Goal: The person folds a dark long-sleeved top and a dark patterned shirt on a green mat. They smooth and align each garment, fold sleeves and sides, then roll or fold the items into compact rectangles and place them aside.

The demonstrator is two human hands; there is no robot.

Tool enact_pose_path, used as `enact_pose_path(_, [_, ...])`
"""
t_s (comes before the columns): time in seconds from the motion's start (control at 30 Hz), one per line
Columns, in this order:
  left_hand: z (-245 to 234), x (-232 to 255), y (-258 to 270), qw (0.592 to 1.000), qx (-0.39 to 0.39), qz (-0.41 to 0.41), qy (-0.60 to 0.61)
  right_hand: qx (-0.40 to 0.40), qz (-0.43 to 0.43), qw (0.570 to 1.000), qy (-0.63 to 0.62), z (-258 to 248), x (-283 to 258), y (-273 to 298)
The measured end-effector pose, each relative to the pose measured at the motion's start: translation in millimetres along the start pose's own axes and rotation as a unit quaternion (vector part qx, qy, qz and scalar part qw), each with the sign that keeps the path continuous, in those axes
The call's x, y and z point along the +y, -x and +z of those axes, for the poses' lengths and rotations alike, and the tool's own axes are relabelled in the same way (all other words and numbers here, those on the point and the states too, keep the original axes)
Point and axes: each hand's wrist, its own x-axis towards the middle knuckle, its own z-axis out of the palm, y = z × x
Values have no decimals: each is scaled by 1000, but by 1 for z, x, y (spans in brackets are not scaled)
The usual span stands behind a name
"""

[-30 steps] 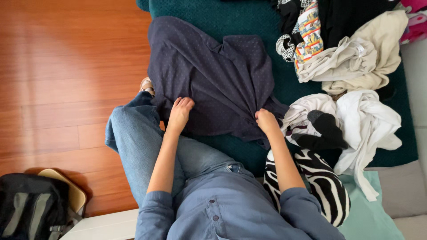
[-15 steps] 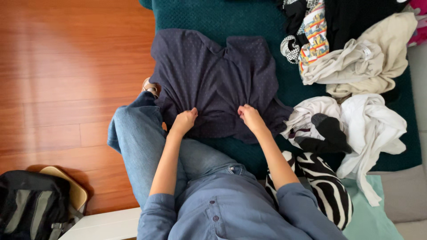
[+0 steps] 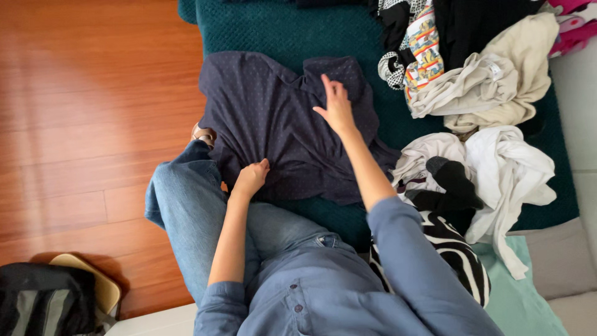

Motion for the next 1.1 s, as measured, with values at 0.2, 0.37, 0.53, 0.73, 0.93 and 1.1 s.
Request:
enact_pose_path(0.2, [-1, -1, 0, 1000, -8, -17, -2, -49, 25, 998, 12, 29, -1, 8])
enact_pose_path(0.37, [1, -5, -4, 1000, -12, -12, 0, -143, -40, 989, -16, 31, -38, 82])
enact_pose_path(0.53, [2, -4, -1, 1000, -10, -15, -4, -119, 61, 967, -216, 17, -21, 86])
enact_pose_path(0.73, [4, -2, 1, 1000, -2, -9, -9, 4, 348, 898, -267, 13, 46, 28])
enact_pose_path(0.93, [7, -6, 0, 1000, 18, 9, -2, -299, 255, 854, -340, 14, 67, 7])
enact_pose_path(1.1, [-1, 1, -3, 1000, 5, 20, 22, 33, 168, 887, -430, -38, 118, -63])
